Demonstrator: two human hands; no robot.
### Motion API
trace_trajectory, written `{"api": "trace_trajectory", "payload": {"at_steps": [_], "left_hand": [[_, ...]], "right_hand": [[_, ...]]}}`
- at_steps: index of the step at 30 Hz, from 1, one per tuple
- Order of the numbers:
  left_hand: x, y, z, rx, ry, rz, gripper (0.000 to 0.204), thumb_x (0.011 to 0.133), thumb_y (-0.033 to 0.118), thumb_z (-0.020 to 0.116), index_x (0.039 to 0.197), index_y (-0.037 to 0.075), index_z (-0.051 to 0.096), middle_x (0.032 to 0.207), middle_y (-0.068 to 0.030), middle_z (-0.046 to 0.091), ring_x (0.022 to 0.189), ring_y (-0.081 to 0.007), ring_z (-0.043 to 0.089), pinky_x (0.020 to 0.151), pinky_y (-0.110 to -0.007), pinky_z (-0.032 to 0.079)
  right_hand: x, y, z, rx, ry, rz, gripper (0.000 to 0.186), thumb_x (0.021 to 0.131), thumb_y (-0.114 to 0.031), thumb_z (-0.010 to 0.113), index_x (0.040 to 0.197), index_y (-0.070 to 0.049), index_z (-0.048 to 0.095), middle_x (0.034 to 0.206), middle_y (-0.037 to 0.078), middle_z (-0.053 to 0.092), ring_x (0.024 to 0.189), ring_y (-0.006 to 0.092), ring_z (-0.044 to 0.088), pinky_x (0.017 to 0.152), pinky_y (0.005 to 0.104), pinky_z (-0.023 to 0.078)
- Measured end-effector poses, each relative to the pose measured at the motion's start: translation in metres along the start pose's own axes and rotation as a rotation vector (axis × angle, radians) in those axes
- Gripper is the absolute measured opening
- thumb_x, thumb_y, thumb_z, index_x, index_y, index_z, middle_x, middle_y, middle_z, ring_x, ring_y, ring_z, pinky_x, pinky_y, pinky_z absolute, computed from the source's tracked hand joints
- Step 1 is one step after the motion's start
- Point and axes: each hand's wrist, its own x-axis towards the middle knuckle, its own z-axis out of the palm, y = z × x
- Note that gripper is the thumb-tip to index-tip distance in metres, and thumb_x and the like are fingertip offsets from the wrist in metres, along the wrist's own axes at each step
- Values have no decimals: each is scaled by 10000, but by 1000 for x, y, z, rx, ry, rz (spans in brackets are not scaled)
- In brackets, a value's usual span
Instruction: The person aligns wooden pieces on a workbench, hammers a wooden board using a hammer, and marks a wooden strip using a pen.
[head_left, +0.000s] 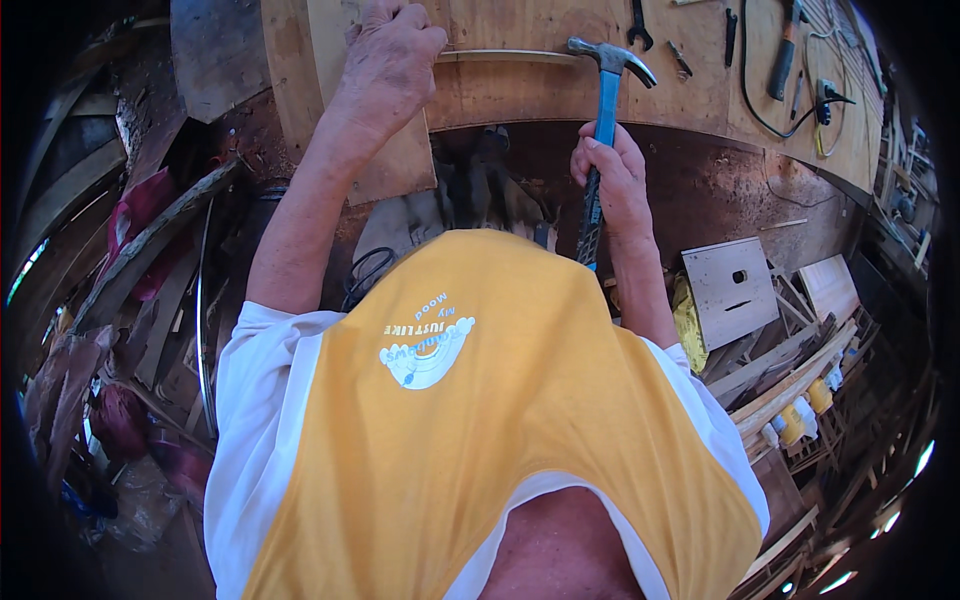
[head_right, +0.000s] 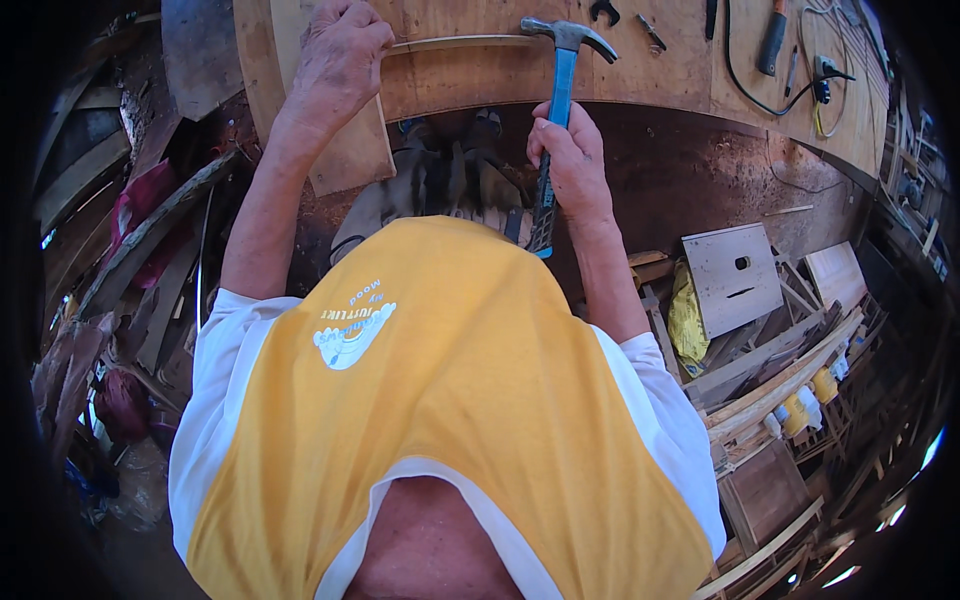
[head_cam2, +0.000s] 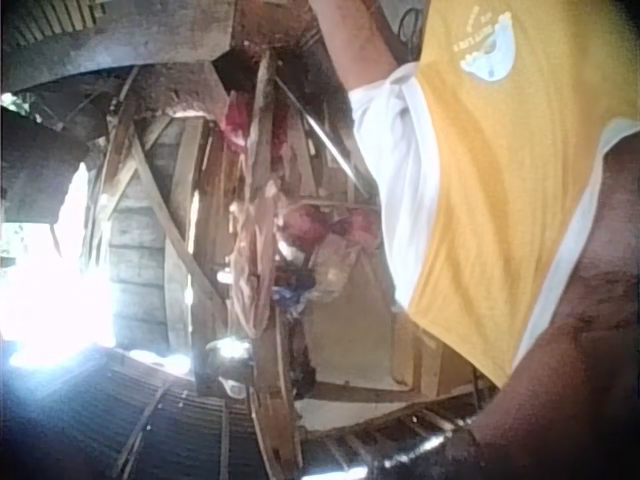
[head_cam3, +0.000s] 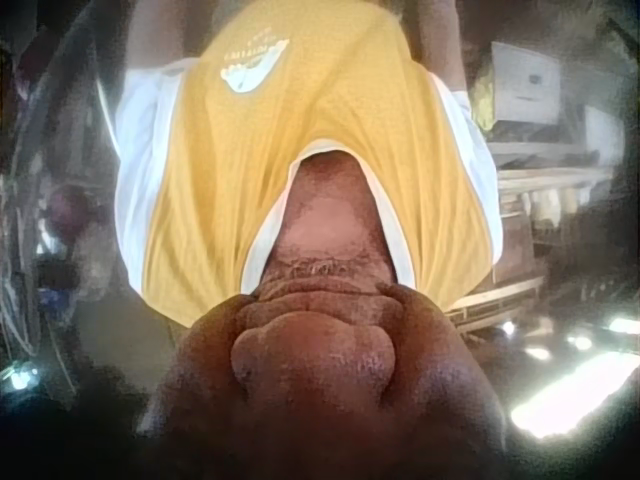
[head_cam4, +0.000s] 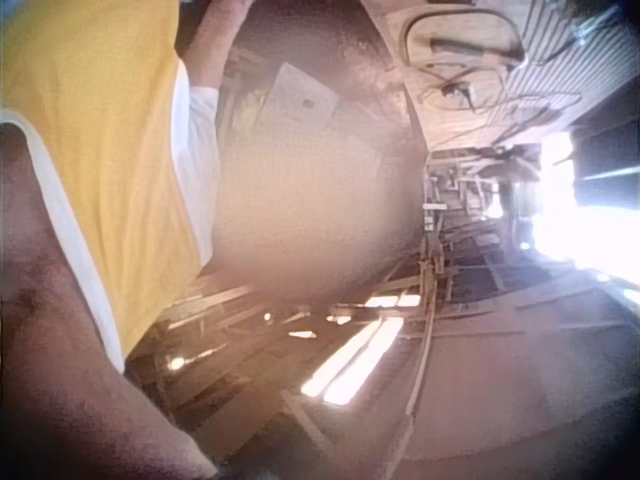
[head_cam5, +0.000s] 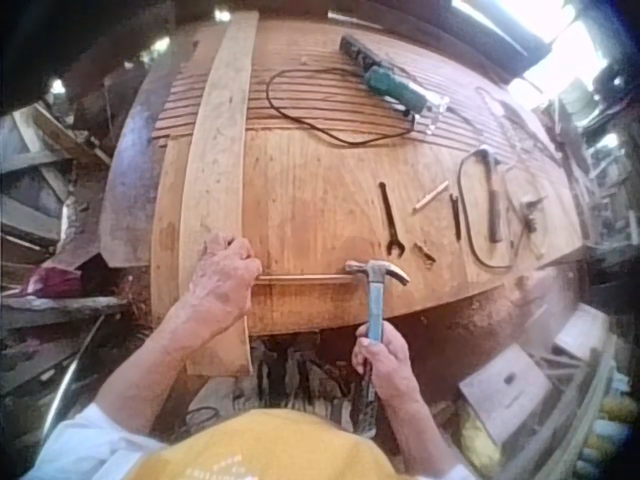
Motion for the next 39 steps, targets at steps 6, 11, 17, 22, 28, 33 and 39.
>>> {"api": "trace_trajectory", "payload": {"at_steps": [6,11,17,22,28,33,39], "left_hand": [[-1,-6,5,-36,121,56,54,750,4,630,764,17,681,960,-177,618,1097,-398,544,938,-455,482],[-5,-14,16,12,61,-11,101,838,98,752,937,109,769,1135,-37,678,1197,-309,565,999,-448,453],[-10,-7,6,-84,57,-47,203,826,57,749,1027,81,749,1112,-87,684,1186,-331,575,1026,-434,468],[-31,-14,0,-225,368,-97,335,825,88,787,1152,78,714,1186,-116,683,1194,-341,580,1041,-455,463],[-105,14,-11,-182,417,-419,508,831,195,839,1277,49,645,1251,-167,613,1185,-363,564,1035,-453,459],[-149,32,4,-333,347,-741,661,818,220,859,1384,31,575,1273,-206,511,1189,-373,529,1044,-442,453],[-151,34,10,-543,377,-891,761,824,180,856,1496,65,519,1281,-186,466,1154,-306,537,984,-388,504]], "right_hand": [[1,-11,4,-109,0,-49,161,978,-84,547,1122,-10,557,775,24,541,680,113,523,623,264,439],[8,-14,4,-116,-52,-50,152,983,-73,549,1123,-14,551,797,14,548,699,98,527,633,259,449],[15,-15,10,-204,-56,-83,163,1015,-130,567,1129,-14,560,807,-2,554,707,79,529,611,261,447],[51,-30,-6,-1171,183,-450,183,977,-187,615,1066,-38,557,816,145,626,705,338,632,672,431,522],[104,-44,-26,-1400,288,-693,214,920,-172,655,1086,-66,572,911,192,641,819,413,642,732,504,529],[112,-55,-11,-1590,250,-942,369,880,-199,727,1208,-104,590,1137,137,614,1062,357,595,875,490,494],[121,-46,24,-1541,-175,-1015,376,875,-177,737,1219,-120,598,1148,78,573,1121,309,533,956,471,436]]}}
